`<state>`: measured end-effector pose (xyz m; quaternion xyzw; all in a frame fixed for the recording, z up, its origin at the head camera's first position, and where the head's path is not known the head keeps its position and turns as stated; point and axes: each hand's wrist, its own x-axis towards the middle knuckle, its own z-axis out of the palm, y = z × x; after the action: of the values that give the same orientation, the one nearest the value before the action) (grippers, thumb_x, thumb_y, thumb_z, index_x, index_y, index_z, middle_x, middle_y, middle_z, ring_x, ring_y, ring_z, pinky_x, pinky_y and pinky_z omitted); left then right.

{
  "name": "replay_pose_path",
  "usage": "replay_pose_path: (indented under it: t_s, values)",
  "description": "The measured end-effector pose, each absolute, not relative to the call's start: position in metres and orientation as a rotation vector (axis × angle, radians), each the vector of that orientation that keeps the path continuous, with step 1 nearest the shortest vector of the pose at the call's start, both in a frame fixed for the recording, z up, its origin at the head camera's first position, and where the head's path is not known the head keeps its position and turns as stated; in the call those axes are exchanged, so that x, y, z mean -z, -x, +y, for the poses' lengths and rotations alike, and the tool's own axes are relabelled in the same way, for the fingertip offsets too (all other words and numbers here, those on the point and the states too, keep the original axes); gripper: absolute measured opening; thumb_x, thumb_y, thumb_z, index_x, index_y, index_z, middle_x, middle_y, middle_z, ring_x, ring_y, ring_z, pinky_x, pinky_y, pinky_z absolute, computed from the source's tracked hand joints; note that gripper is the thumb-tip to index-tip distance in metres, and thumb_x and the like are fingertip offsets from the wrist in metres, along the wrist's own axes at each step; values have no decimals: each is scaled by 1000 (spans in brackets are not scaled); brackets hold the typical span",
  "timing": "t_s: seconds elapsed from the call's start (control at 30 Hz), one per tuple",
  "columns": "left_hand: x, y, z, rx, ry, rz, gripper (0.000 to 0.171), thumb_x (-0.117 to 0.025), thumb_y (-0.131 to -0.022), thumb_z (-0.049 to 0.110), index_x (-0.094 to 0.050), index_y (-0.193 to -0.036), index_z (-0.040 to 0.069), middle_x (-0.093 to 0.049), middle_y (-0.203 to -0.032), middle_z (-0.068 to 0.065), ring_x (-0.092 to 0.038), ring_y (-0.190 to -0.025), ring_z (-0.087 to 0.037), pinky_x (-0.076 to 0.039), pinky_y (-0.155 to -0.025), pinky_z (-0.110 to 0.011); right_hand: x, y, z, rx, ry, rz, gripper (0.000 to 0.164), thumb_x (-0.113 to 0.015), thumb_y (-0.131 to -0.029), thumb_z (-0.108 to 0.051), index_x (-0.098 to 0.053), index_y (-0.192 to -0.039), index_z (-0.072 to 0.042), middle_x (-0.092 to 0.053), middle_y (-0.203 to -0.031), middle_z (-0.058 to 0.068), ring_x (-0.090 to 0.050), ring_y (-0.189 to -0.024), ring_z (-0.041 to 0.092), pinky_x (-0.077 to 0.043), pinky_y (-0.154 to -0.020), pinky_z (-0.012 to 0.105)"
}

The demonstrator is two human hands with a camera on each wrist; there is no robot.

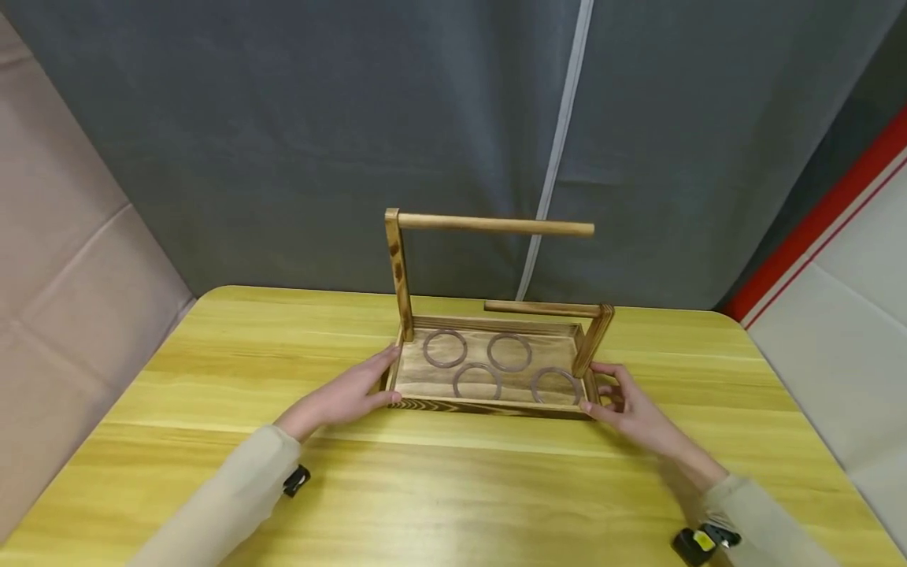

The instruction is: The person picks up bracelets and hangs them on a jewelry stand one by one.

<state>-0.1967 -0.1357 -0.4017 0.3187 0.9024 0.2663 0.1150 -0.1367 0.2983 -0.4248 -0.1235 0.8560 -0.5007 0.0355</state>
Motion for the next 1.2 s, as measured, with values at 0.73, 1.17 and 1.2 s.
replay_pose_path:
  t_s: [0.73, 1.17, 1.2]
  values:
    - [404, 194, -136, -784, -888, 2654, 75, -57, -99, 27, -15, -151, -7, -12, -156, -24, -18, -141, -41, -19, -112, -54, 425, 140, 300, 1538, 339, 2623, 62, -67, -92, -9, -30, -140, 2, -40, -136, 27, -54, -108, 36, -49, -72, 26]
    - [404, 193, -136, -823, -828, 2691, 79, -59, -97, 36, -17, -153, 0, -15, -157, -20, -22, -140, -40, -21, -112, -55, 416, 138, 299, 1462, 317, 2691, 61, -67, -92, -13, -32, -141, 1, -39, -137, 25, -53, -112, 37, -49, -83, 30]
    - [405, 193, -135, -822, -819, 2703, 80, -59, -96, 39, -17, -153, 1, -15, -158, -20, -22, -140, -40, -21, -111, -55, 414, 137, 299, 1464, 316, 2711, 60, -67, -92, -13, -33, -140, 1, -42, -133, 24, -53, -110, 36, -50, -82, 30]
